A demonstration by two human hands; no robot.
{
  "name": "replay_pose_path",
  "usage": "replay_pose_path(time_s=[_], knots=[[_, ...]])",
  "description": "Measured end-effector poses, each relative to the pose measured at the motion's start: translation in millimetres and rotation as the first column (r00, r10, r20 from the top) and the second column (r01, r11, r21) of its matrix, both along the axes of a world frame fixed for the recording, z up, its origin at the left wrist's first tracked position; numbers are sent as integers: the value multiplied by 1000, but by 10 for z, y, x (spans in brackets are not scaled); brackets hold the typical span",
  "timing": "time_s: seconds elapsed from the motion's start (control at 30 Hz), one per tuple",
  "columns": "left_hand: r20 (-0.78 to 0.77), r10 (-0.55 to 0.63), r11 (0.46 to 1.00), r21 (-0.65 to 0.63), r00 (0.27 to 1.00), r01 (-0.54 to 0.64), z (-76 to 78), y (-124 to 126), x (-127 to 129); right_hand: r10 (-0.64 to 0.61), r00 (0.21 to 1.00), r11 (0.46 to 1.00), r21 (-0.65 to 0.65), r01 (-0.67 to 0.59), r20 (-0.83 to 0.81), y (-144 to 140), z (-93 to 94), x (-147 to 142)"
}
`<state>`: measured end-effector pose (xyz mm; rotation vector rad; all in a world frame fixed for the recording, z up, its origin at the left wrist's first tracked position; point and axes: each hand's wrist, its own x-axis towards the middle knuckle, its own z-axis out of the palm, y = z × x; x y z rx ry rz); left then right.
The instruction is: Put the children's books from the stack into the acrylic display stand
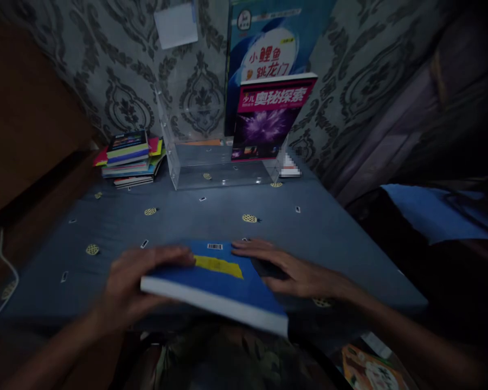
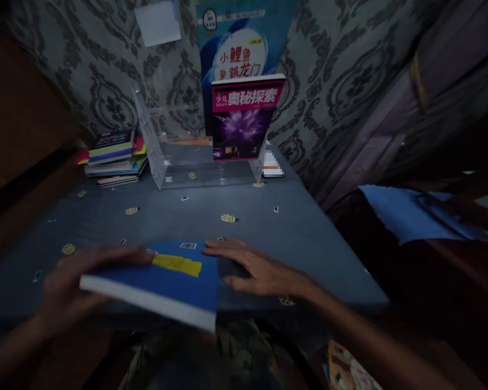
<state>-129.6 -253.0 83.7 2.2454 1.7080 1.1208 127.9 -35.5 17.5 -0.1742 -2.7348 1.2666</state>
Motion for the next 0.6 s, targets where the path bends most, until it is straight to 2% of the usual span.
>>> replay_pose_path(time_s=[0.07, 0.13, 0.17, 0.27, 0.37, 0.5, 0.53, 0.6], knots=[[255, 118, 991, 25, 960, -128, -19, 266, -34, -106, 994, 992, -75, 103, -39, -6, -76, -84], [451, 204, 970, 28, 869, -242, -106, 552, -65, -197, 977, 973, -136, 184, -84, -18, -143, -194], [536, 198, 966, 35, 820, -256, -160, 690, -81, -229, 968, 965, -159, 211, -105, -20, -162, -250], [687, 116, 986, 8, 717, -167, -309, 1045, -152, -326, 933, 928, -239, 285, -154, 0, -171, -397], [743, 101, 994, -42, 662, -105, -444, 1296, -266, -407, 904, 868, -365, 338, -130, 53, -168, -485], [768, 186, 982, -167, 612, -89, -707, 1527, -455, -430, 901, 789, -509, 344, -58, 134, -208, -524], [743, 217, 975, -203, 634, -95, -780, 1568, -501, -432, 901, 770, -535, 346, -38, 154, -221, -529], [622, 268, 958, -253, 735, -136, -901, 1622, -589, -438, 899, 742, -564, 362, 2, 194, -247, -538]])
